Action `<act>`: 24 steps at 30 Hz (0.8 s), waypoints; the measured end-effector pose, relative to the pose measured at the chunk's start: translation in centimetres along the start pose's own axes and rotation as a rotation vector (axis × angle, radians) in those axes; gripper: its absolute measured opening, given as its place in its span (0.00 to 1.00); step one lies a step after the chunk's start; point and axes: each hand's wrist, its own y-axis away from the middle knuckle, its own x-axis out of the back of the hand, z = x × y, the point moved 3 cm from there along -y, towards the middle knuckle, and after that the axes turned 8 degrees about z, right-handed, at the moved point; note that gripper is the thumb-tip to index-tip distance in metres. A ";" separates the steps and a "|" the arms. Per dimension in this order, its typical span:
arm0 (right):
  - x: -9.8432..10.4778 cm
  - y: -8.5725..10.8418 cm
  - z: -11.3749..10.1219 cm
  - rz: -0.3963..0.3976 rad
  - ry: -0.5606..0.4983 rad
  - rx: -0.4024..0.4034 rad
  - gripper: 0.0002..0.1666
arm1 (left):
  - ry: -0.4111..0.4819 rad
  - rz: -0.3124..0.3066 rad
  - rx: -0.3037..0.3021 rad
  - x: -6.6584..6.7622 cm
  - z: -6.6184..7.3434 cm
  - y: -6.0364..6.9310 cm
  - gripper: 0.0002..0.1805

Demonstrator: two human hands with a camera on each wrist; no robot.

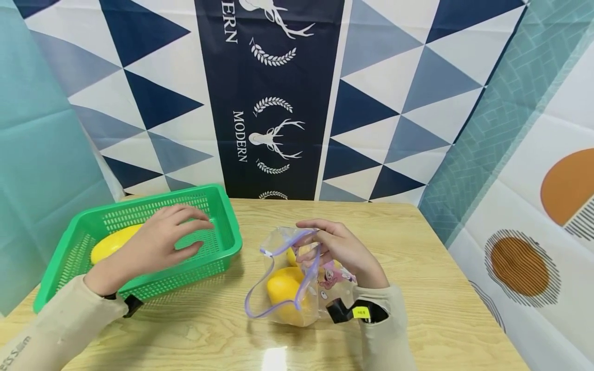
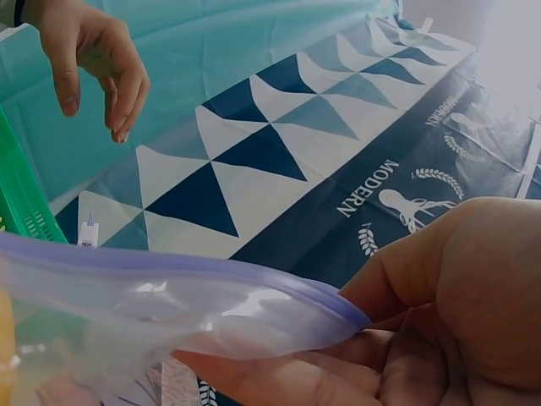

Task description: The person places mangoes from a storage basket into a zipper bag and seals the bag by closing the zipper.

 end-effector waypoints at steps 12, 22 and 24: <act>0.0 0.0 -0.1 -0.008 0.003 0.010 0.26 | -0.061 0.006 0.002 1.8 -2.1 0.8 0.20; -0.1 0.1 0.0 -0.018 0.016 0.027 0.26 | -0.116 0.000 0.012 2.7 -4.5 1.8 0.21; -0.1 0.1 0.0 -0.024 0.013 0.035 0.25 | -0.128 -0.012 0.028 2.8 -5.3 2.1 0.21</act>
